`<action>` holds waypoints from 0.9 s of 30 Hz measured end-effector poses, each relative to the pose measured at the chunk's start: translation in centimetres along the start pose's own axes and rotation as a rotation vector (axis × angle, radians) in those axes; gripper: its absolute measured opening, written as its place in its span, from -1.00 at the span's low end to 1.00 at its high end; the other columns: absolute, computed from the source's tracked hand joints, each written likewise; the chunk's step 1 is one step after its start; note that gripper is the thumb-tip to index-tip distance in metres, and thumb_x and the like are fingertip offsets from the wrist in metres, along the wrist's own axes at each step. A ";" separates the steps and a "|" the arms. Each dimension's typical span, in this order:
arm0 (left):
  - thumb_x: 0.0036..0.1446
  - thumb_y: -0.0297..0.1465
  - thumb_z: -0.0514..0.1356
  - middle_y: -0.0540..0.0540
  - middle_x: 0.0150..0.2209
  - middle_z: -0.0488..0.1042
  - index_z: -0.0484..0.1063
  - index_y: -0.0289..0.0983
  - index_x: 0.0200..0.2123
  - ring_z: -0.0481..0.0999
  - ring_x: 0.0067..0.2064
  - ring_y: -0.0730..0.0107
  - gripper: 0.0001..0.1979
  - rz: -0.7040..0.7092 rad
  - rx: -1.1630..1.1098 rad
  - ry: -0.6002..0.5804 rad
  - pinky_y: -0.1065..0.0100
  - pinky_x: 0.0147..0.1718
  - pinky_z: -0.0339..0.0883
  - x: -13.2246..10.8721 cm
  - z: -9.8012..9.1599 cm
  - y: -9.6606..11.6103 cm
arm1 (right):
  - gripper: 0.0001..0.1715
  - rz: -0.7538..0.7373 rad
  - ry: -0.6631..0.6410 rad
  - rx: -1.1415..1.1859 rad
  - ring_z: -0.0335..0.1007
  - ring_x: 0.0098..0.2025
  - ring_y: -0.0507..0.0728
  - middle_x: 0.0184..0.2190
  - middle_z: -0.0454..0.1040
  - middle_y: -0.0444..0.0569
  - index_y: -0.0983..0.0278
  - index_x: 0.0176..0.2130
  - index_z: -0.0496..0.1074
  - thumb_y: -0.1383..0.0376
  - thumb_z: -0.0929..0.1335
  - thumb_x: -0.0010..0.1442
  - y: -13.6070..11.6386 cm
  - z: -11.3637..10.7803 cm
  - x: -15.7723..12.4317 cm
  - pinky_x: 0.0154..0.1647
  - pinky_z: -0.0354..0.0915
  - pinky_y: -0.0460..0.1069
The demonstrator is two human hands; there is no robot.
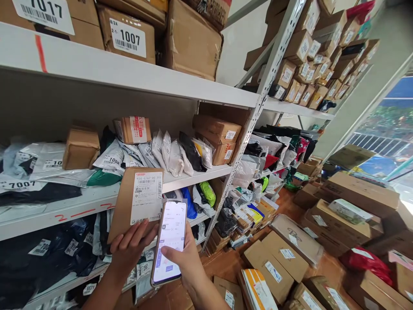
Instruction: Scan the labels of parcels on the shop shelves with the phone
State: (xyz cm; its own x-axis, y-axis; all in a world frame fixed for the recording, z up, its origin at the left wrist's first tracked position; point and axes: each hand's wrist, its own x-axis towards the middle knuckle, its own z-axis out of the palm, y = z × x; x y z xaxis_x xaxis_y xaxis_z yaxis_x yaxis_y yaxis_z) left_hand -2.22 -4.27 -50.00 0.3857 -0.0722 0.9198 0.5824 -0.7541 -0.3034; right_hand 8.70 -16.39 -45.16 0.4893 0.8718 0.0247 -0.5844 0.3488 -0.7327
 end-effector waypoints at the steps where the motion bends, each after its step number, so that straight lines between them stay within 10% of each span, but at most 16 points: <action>1: 0.10 -0.48 0.26 0.17 0.36 -0.05 0.46 -0.03 -0.13 -0.10 0.36 0.52 -0.72 -0.004 -0.004 -0.006 0.35 0.31 -0.36 -0.1 0.0 0.1 | -0.21 0.031 -0.012 0.031 0.45 -0.34 0.10 -0.29 0.58 -0.12 0.20 -0.08 0.30 0.41 0.52 -0.35 -0.1 0.0 -0.1 -0.33 0.29 -0.04; 5: 0.17 -0.45 0.20 0.16 0.35 -0.03 0.47 -0.07 -0.15 -0.11 0.35 0.55 -0.80 -0.022 -0.029 -0.007 0.36 0.31 -0.38 -0.4 0.3 0.3 | -0.26 0.183 -0.004 0.171 0.48 -0.33 0.12 -0.27 0.60 -0.09 0.24 -0.04 0.31 0.43 0.38 -0.31 -1.1 -0.1 -0.7 -0.30 0.32 -0.02; 10: 0.16 -0.47 0.18 0.04 -0.14 0.54 0.49 -0.04 -0.20 0.04 0.29 0.61 -0.80 -0.046 -0.036 0.020 0.38 0.28 -0.32 -0.2 0.3 0.2 | -0.44 0.183 -0.027 0.206 0.49 -0.21 0.23 -0.26 0.59 -0.04 0.30 -0.14 0.42 0.36 0.36 -0.25 -1.9 -0.2 -0.9 -0.16 0.33 0.09; 27: 0.12 -0.49 0.22 0.03 -0.20 0.49 0.50 0.01 -0.22 0.08 0.25 0.58 -0.75 0.001 -0.002 0.009 0.38 0.26 -0.27 0.5 -0.1 0.0 | -0.09 0.183 -0.190 0.156 0.47 -0.23 0.14 -0.17 0.54 -0.08 0.23 0.02 0.26 0.56 0.34 -0.41 -3.0 -0.8 -1.7 -0.31 0.31 -0.05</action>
State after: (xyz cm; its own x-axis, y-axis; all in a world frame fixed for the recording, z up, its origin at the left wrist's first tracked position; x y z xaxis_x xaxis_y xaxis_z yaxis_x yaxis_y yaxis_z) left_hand -2.13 -4.35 -49.55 0.3796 -0.0787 0.9218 0.5809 -0.7552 -0.3037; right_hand 10.14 -19.15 -43.55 0.2452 0.9687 0.0396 -0.7511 0.2156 -0.6240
